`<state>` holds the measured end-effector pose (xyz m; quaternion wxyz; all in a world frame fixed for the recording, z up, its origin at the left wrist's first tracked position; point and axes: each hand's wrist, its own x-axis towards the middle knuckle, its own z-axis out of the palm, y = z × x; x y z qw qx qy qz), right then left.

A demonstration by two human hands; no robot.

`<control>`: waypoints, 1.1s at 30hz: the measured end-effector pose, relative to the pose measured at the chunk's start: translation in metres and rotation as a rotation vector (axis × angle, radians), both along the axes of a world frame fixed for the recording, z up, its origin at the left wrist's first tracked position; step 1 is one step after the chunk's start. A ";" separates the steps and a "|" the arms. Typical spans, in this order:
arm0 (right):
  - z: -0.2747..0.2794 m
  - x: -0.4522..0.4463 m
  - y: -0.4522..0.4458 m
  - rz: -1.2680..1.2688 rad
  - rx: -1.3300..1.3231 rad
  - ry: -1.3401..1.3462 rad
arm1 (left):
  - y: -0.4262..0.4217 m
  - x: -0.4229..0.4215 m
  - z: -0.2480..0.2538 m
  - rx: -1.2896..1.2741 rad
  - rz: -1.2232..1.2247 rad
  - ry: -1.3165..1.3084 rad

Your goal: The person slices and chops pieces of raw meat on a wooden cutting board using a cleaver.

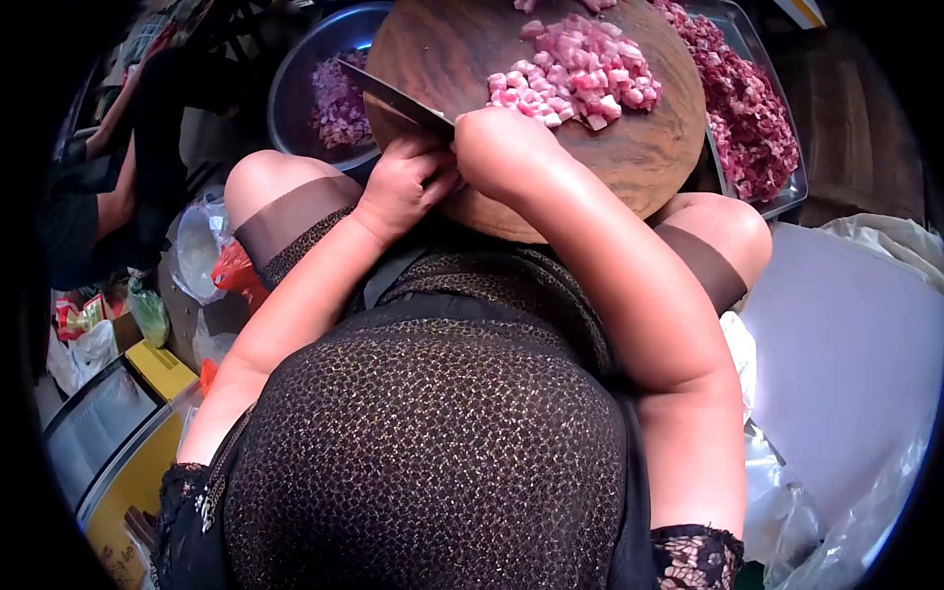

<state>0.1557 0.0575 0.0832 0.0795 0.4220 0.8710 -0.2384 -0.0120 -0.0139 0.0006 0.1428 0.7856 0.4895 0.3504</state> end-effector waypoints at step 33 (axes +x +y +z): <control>0.003 -0.001 -0.022 -0.034 0.009 0.023 | -0.001 -0.020 -0.009 -0.039 0.015 0.093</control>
